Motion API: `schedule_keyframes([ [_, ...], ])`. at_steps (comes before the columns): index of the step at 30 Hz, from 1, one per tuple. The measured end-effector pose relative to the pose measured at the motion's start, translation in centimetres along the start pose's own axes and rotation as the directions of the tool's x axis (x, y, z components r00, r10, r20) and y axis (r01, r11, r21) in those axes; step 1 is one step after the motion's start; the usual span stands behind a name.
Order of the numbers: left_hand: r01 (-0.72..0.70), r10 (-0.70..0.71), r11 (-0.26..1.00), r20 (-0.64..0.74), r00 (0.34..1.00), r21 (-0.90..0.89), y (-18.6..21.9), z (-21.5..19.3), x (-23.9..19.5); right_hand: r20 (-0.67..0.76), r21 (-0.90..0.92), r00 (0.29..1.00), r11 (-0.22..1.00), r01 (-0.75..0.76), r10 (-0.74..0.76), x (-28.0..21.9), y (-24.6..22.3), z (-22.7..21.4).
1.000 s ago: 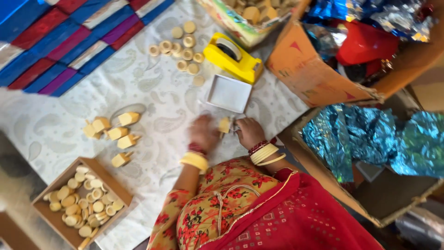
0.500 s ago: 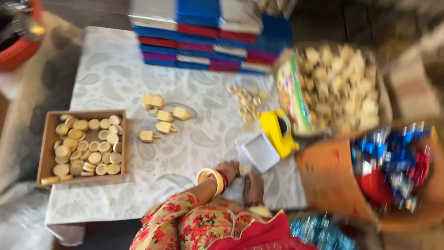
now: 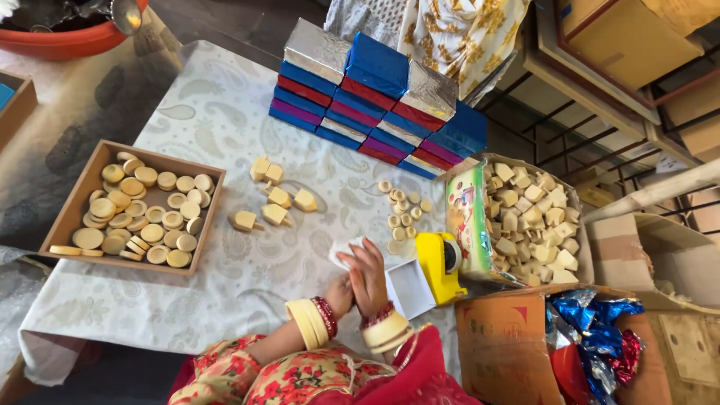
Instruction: The person assembles small wooden components by hand. They pick up wooden pieces from a box and the table, then attach circular wooden discs to the pegs of the pieces, forming small wooden toys. The assembled items are placed on the table.
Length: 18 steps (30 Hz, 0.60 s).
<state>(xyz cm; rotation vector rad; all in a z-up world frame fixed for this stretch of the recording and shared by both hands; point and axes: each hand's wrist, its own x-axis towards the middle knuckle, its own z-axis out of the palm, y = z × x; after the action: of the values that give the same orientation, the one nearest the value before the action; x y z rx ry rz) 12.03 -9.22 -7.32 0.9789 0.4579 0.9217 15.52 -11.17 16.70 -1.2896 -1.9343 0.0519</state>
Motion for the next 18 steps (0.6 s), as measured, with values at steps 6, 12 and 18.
schedule_keyframes([
  [6,0.085,0.095,0.728,-0.222,0.970,0.680,17.6,4.0,-4.5,0.267,0.206,0.850,0.834,-0.511,0.455,3.6,2.8,1.0],
  [12,-0.006,0.211,0.746,-0.228,0.951,0.666,20.6,3.2,-4.7,0.354,0.625,0.660,0.358,-0.694,0.663,3.1,0.9,1.3],
  [18,0.096,-0.097,0.995,-0.380,0.920,-0.023,17.5,1.3,-3.1,-0.198,-0.262,0.948,0.946,0.192,-0.248,5.6,-6.0,-1.3],
])
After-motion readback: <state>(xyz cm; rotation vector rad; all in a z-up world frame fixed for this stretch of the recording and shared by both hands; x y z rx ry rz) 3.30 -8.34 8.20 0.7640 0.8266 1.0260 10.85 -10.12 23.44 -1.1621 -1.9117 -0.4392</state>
